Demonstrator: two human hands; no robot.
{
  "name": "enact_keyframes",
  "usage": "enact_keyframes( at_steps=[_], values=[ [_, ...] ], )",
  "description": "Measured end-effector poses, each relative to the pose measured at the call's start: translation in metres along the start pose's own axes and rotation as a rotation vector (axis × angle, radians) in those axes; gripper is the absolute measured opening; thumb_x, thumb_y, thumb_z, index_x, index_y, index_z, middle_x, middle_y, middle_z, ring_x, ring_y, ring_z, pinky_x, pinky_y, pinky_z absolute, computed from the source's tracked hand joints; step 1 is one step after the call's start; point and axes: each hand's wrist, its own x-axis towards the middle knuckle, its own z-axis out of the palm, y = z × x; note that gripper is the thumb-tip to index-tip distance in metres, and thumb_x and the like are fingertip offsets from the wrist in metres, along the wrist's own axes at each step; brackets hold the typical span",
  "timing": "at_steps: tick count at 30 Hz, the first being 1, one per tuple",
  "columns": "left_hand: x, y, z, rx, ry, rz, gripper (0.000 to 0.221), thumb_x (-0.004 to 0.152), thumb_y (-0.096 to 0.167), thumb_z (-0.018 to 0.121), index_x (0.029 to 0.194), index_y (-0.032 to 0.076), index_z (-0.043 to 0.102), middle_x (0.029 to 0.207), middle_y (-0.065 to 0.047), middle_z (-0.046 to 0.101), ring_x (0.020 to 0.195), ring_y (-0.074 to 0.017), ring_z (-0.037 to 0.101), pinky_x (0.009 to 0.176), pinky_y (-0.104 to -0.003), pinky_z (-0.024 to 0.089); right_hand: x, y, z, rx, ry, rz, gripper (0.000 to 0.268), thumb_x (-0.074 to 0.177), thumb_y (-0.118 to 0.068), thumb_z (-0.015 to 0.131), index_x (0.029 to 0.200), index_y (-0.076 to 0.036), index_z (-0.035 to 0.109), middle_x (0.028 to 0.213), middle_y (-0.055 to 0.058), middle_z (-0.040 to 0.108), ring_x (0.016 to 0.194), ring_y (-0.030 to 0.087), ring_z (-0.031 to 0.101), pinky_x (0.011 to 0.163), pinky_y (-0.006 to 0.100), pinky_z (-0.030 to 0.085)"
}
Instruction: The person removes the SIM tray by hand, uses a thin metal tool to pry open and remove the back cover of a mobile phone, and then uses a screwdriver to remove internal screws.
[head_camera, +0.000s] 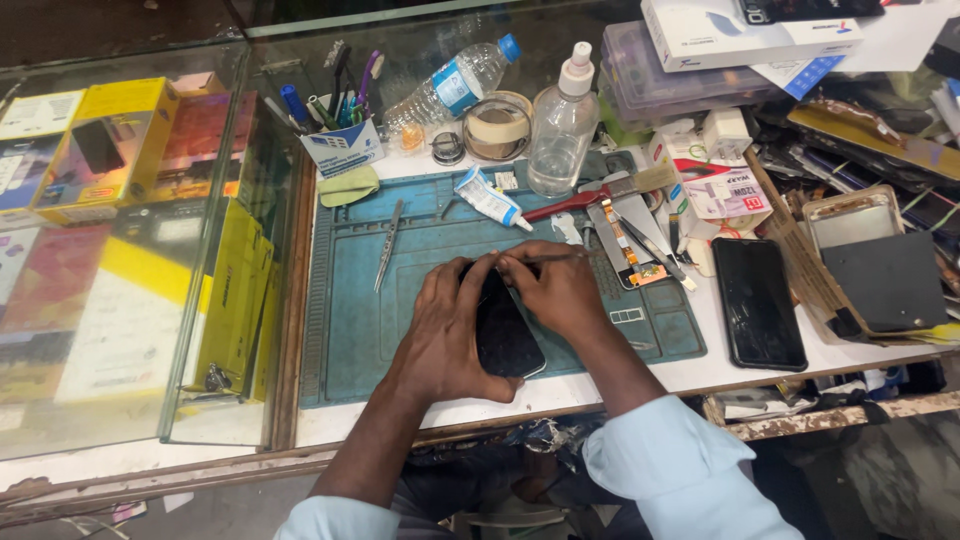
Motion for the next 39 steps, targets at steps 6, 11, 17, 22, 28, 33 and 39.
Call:
enact_keyframes(
  at_steps=[6, 11, 17, 22, 28, 33, 39],
  values=[
    [0.0, 0.0, 0.001, -0.006, -0.002, -0.006, 0.138, 0.033, 0.043, 0.093, 0.153, 0.009, 0.034, 0.145, -0.03, 0.042, 0.138, -0.0501, 0.037, 0.112, -0.059, 0.034, 0.018, 0.003, -0.005, 0.017, -0.084, -0.018, 0.011, 0.089, -0.013, 0.073, 0.093, -0.004, 0.079, 0.081, 0.008, 0.079, 0.069, 0.018, 0.077, 0.065, 0.031, 0.059],
    [0.001, -0.001, -0.001, -0.013, 0.022, 0.026, 0.137, 0.035, 0.042, 0.094, 0.153, 0.007, 0.035, 0.144, -0.03, 0.042, 0.138, -0.05, 0.037, 0.113, -0.058, 0.034, 0.025, 0.006, -0.006, -0.036, -0.14, -0.143, 0.008, 0.089, -0.01, 0.073, 0.088, -0.003, 0.077, 0.078, 0.009, 0.077, 0.07, 0.021, 0.075, 0.067, 0.033, 0.058],
    [0.001, -0.002, -0.004, -0.029, 0.021, 0.046, 0.139, 0.034, 0.039, 0.094, 0.154, 0.007, 0.033, 0.147, -0.03, 0.041, 0.136, -0.0504, 0.037, 0.113, -0.056, 0.034, 0.032, 0.008, -0.013, -0.105, -0.194, -0.257, 0.011, 0.087, -0.013, 0.076, 0.092, -0.003, 0.075, 0.085, 0.011, 0.076, 0.078, 0.026, 0.073, 0.07, 0.037, 0.056],
    [-0.001, -0.003, -0.007, -0.099, 0.018, 0.043, 0.139, 0.037, 0.037, 0.093, 0.158, 0.009, 0.03, 0.147, -0.029, 0.043, 0.137, -0.0489, 0.039, 0.115, -0.055, 0.035, 0.015, 0.001, -0.017, -0.054, -0.13, -0.126, 0.017, 0.094, -0.022, 0.074, 0.095, -0.005, 0.077, 0.084, 0.009, 0.077, 0.075, 0.023, 0.074, 0.068, 0.035, 0.056],
    [-0.002, -0.007, -0.008, -0.197, 0.045, 0.041, 0.139, 0.038, 0.033, 0.092, 0.159, 0.01, 0.027, 0.149, -0.026, 0.044, 0.138, -0.0463, 0.041, 0.114, -0.055, 0.037, -0.02, -0.002, -0.027, 0.62, -0.172, 0.409, 0.037, 0.103, -0.031, 0.054, 0.123, -0.003, 0.068, 0.098, 0.007, 0.077, 0.084, 0.015, 0.077, 0.075, 0.026, 0.064],
    [-0.003, -0.008, -0.009, -0.269, 0.085, 0.029, 0.139, 0.038, 0.029, 0.091, 0.16, 0.011, 0.026, 0.149, -0.022, 0.047, 0.14, -0.0441, 0.042, 0.115, -0.054, 0.038, -0.041, -0.006, -0.029, 0.686, -0.379, 0.313, 0.046, 0.1, -0.021, 0.062, 0.139, 0.002, 0.062, 0.104, 0.007, 0.075, 0.087, 0.011, 0.071, 0.076, 0.026, 0.06],
    [-0.003, -0.008, -0.01, -0.283, 0.078, 0.041, 0.141, 0.037, 0.028, 0.091, 0.16, 0.011, 0.026, 0.15, -0.021, 0.047, 0.14, -0.0445, 0.041, 0.116, -0.055, 0.038, -0.038, -0.011, -0.036, 0.823, -0.466, 0.401, 0.055, 0.094, -0.018, 0.067, 0.144, 0.003, 0.058, 0.1, 0.004, 0.076, 0.086, 0.008, 0.071, 0.075, 0.023, 0.058]
  ],
)
